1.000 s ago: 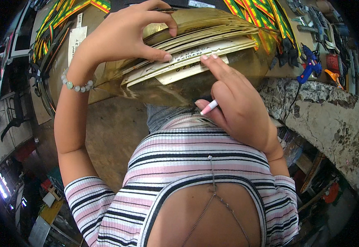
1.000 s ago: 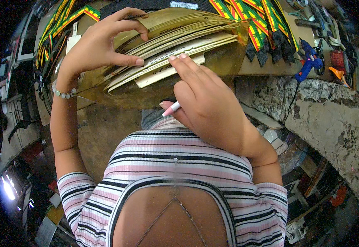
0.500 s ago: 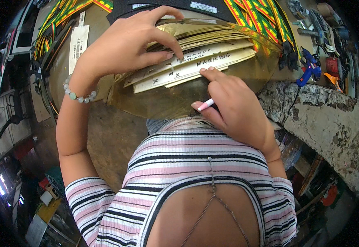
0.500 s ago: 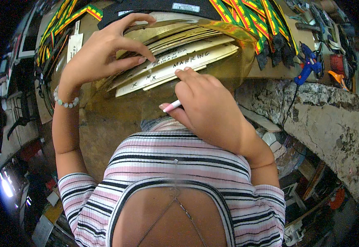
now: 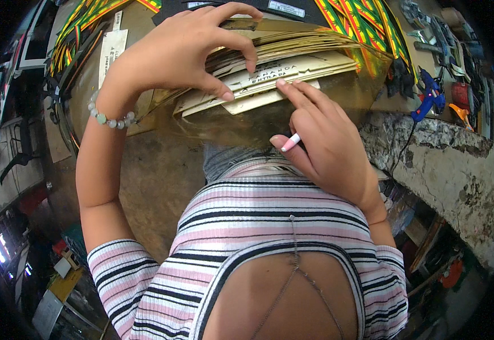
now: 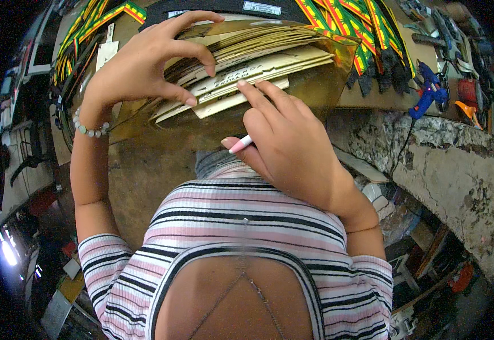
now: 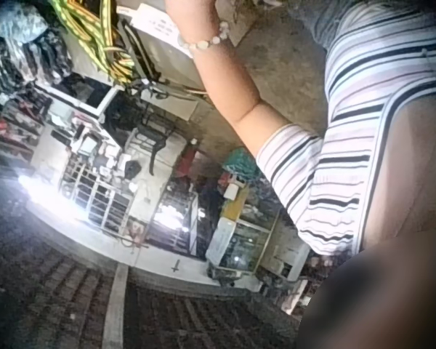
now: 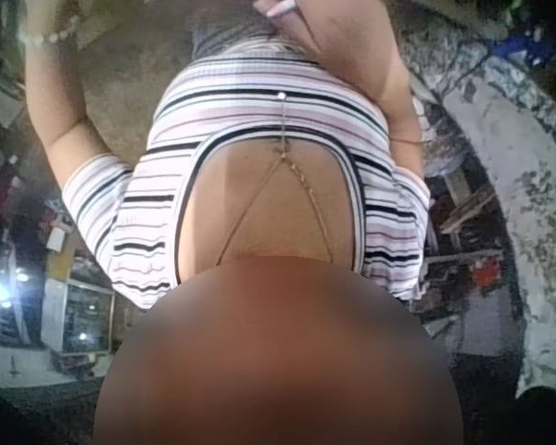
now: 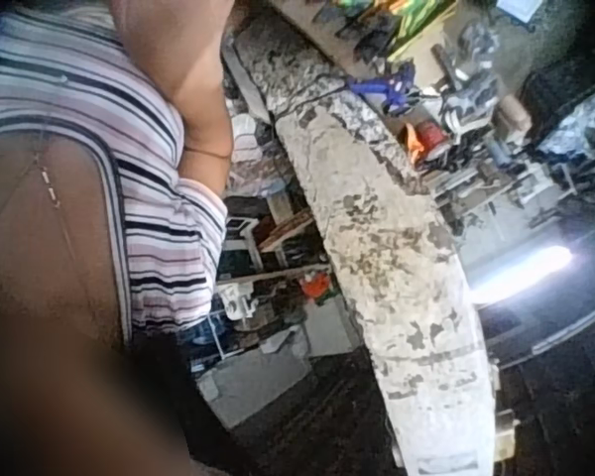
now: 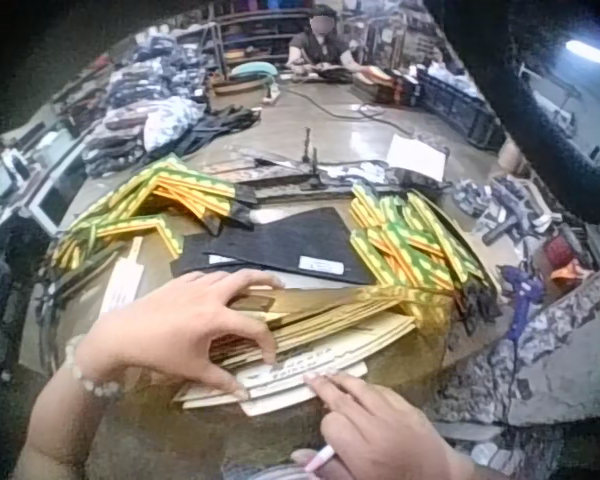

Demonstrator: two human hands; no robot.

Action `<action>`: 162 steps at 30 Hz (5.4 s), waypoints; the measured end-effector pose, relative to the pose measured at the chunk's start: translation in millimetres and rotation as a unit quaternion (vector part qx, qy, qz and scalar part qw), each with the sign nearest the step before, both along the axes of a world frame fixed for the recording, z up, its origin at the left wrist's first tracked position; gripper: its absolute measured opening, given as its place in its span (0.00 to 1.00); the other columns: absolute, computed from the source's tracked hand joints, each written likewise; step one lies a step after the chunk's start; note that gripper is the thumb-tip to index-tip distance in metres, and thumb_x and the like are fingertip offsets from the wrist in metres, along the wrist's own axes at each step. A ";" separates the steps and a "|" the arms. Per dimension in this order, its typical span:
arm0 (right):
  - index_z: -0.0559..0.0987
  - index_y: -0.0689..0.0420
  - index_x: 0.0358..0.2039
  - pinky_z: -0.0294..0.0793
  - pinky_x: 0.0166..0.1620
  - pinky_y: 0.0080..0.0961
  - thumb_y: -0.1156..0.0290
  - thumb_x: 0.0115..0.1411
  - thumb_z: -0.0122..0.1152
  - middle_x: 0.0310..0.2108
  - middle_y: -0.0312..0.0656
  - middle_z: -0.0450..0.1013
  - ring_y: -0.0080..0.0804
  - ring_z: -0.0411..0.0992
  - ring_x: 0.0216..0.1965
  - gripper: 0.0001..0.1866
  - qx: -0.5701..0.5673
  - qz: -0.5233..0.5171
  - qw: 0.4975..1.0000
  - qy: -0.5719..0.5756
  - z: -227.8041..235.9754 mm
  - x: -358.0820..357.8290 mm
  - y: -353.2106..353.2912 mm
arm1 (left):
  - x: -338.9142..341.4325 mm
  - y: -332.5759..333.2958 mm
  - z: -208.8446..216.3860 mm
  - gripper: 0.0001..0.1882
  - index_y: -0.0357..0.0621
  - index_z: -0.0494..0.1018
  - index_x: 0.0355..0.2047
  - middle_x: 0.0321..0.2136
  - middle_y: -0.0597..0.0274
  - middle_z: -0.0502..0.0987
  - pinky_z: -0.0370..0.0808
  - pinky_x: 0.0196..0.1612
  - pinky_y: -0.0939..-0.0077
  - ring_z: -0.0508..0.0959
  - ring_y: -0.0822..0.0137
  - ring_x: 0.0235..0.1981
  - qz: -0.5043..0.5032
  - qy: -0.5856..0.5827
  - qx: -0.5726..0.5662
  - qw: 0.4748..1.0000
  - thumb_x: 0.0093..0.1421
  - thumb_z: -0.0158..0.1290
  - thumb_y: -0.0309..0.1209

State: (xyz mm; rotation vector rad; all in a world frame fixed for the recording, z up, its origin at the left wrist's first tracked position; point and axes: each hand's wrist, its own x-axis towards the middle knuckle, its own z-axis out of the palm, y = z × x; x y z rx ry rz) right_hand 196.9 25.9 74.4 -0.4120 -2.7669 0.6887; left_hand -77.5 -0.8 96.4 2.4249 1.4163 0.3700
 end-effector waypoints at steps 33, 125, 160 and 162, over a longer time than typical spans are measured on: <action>0.73 0.64 0.33 0.68 0.57 0.43 0.59 0.61 0.62 0.53 0.55 0.74 0.54 0.68 0.57 0.18 -0.014 0.002 0.999 -0.033 0.6 1.1 -1.8 | 15.4 -14.5 -14.7 0.15 0.49 0.78 0.19 0.60 0.65 0.70 0.73 0.51 0.61 0.76 0.57 0.49 0.081 0.049 0.048 0.994 0.37 0.72 0.40; 0.75 0.50 0.51 0.77 0.48 0.53 0.64 0.66 0.49 0.48 0.52 0.78 0.56 0.78 0.48 0.15 0.331 -0.662 0.661 -0.123 6.4 264.8 546.0 | -10.5 10.5 -84.1 0.13 0.41 0.76 0.42 0.45 0.54 0.77 0.74 0.54 0.60 0.76 0.52 0.50 0.243 -0.062 0.230 0.940 0.54 0.60 0.25; 0.68 0.56 0.36 0.68 0.38 0.20 0.75 0.64 0.64 0.35 0.32 0.67 0.20 0.63 0.33 0.11 -0.200 -0.135 0.865 0.439 -30.0 -57.2 172.5 | -50.9 68.4 -99.4 0.18 0.37 0.69 0.48 0.48 0.47 0.75 0.73 0.53 0.63 0.77 0.51 0.48 0.187 0.287 0.115 0.932 0.62 0.53 0.34; 0.65 0.55 0.36 0.67 0.41 0.20 0.73 0.66 0.62 0.36 0.32 0.65 0.20 0.61 0.36 0.12 -0.309 -0.206 0.825 0.426 -41.1 -36.5 136.5 | -46.7 70.9 -91.0 0.13 0.39 0.68 0.46 0.41 0.52 0.76 0.75 0.46 0.64 0.79 0.54 0.42 0.195 0.341 0.122 0.912 0.61 0.49 0.29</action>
